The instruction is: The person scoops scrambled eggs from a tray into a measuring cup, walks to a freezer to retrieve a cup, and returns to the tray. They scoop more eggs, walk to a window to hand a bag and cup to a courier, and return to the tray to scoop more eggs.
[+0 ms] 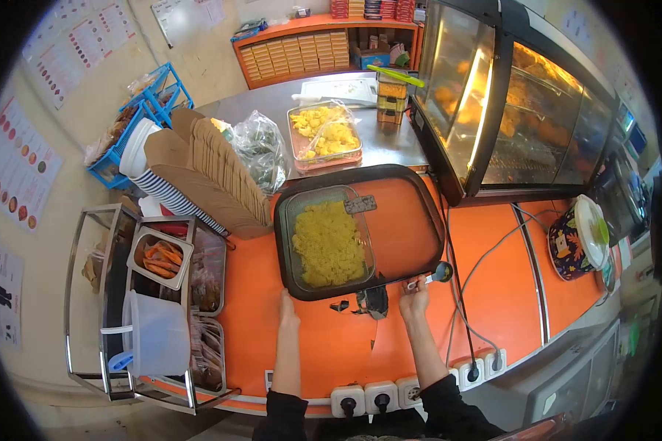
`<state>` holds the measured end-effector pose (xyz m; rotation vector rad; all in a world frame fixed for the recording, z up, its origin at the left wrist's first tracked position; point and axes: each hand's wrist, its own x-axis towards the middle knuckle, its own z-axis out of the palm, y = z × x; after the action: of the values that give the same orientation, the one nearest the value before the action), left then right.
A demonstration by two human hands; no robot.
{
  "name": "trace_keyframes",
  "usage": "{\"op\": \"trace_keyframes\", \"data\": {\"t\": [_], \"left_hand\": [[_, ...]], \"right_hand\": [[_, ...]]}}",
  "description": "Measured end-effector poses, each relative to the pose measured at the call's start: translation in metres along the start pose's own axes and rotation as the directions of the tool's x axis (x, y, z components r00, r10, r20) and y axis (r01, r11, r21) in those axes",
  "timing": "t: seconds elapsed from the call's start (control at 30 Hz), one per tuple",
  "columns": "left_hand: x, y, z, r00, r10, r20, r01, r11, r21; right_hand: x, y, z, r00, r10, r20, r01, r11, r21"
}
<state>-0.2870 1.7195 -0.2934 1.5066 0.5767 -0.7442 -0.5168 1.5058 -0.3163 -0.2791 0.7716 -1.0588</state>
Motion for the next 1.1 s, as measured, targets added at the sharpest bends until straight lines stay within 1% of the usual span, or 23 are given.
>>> {"op": "trace_keyframes", "data": {"t": [0.03, 0.07, 0.13, 0.17, 0.23, 0.27, 0.3, 0.33, 0.37, 0.43, 0.47, 0.5, 0.57, 0.6, 0.63, 0.67, 0.7, 0.73, 0.8, 0.93, 1.0, 1.07, 1.1], "left_hand": [[0.006, 0.001, -0.004, 0.999, -0.033, 0.031, 0.031, 0.998, 0.062], [0.011, 0.001, -0.007, 0.999, -0.020, 0.035, 0.018, 0.998, 0.065], [0.019, -0.007, -0.013, 0.976, -0.120, 0.182, 0.132, 0.989, -0.060], [0.012, -0.004, -0.010, 0.977, -0.114, 0.183, 0.127, 0.990, -0.061], [-0.020, -0.001, -0.003, 0.966, 0.126, 0.227, -0.119, 0.992, -0.045], [-0.028, -0.002, 0.002, 0.968, 0.116, 0.223, -0.109, 0.993, -0.046], [-0.034, -0.005, 0.007, 0.940, 0.286, 0.185, -0.282, 0.958, -0.049], [-0.040, -0.008, 0.011, 0.882, 0.448, 0.147, -0.446, 0.894, -0.049], [-0.040, -0.017, 0.011, 0.886, 0.441, 0.143, -0.438, 0.897, -0.058], [-0.032, -0.031, 0.015, 0.823, 0.519, 0.232, -0.562, 0.803, 0.198], [-0.041, -0.030, 0.021, 0.824, 0.536, 0.186, -0.564, 0.741, 0.364], [-0.040, -0.029, 0.023, 0.824, 0.535, 0.186, -0.564, 0.744, 0.359], [-0.035, -0.028, 0.023, 0.811, 0.545, 0.211, -0.582, 0.786, 0.207], [-0.030, -0.028, 0.024, 0.841, 0.530, 0.108, -0.503, 0.694, 0.515], [-0.029, -0.033, 0.018, 0.845, 0.524, 0.108, -0.500, 0.701, 0.508], [-0.033, -0.037, 0.010, 0.676, 0.685, 0.271, -0.628, 0.344, 0.698], [-0.035, -0.040, 0.006, 0.482, 0.737, 0.475, -0.637, -0.077, 0.767], [-0.036, -0.042, 0.006, 0.482, 0.736, 0.475, -0.641, -0.073, 0.764], [-0.049, -0.042, 0.002, 0.396, 0.777, 0.490, -0.652, -0.137, 0.746], [-0.063, -0.056, 0.002, 0.392, 0.768, 0.507, -0.657, -0.152, 0.738], [-0.077, -0.069, -0.004, 0.420, 0.757, 0.501, -0.729, -0.047, 0.683], [-0.083, -0.082, -0.017, 0.413, 0.758, 0.506, -0.739, -0.046, 0.672], [-0.085, -0.089, -0.026, 0.402, 0.756, 0.517, -0.752, -0.050, 0.657]], "right_hand": [[-0.001, 0.002, 0.007, 0.989, 0.100, -0.111, -0.093, 0.993, 0.068], [-0.003, 0.005, 0.013, 0.990, 0.098, -0.105, -0.090, 0.993, 0.080], [-0.008, 0.010, 0.019, 0.999, 0.050, 0.000, -0.050, 0.982, 0.180], [-0.012, 0.008, 0.026, 0.999, 0.050, 0.004, -0.050, 0.982, 0.185], [-0.026, -0.002, 0.044, 0.997, 0.022, 0.068, -0.035, 0.981, 0.193], [-0.030, -0.004, 0.051, 0.998, 0.026, 0.062, -0.037, 0.982, 0.185], [-0.034, -0.006, 0.060, 0.994, 0.032, 0.101, -0.052, 0.978, 0.204], [-0.038, -0.009, 0.069, 0.989, 0.037, 0.143, -0.068, 0.973, 0.221], [-0.047, -0.013, 0.081, 0.989, 0.038, 0.146, -0.068, 0.976, 0.209], [-0.060, -0.022, 0.110, 0.996, 0.071, 0.055, -0.081, 0.976, 0.202], [-0.061, -0.026, 0.116, 0.996, 0.068, 0.063, -0.079, 0.977, 0.198], [-0.062, -0.029, 0.119, 0.992, 0.065, 0.109, -0.086, 0.975, 0.204], [-0.063, -0.032, 0.121, 0.987, 0.062, 0.148, -0.091, 0.976, 0.199], [-0.062, -0.033, 0.122, 0.983, 0.068, 0.169, -0.099, 0.979, 0.180], [-0.060, -0.035, 0.123, 0.979, 0.074, 0.192, -0.106, 0.981, 0.160], [-0.061, -0.038, 0.127, 0.978, 0.071, 0.195, -0.101, 0.983, 0.152], [-0.063, -0.038, 0.131, 0.986, 0.090, 0.142, -0.112, 0.981, 0.156], [-0.064, -0.039, 0.134, 0.990, 0.110, 0.088, -0.124, 0.979, 0.164], [-0.062, -0.037, 0.133, 0.990, 0.117, 0.072, -0.128, 0.978, 0.163], [-0.064, -0.036, 0.124, 0.988, 0.135, 0.081, -0.146, 0.977, 0.153], [-0.074, -0.038, 0.128, 0.985, 0.150, 0.088, -0.160, 0.980, 0.118], [-0.084, -0.038, 0.131, 0.980, 0.174, 0.092, -0.182, 0.980, 0.082], [-0.088, -0.038, 0.134, 0.980, 0.191, 0.063, -0.197, 0.974, 0.108]]}}
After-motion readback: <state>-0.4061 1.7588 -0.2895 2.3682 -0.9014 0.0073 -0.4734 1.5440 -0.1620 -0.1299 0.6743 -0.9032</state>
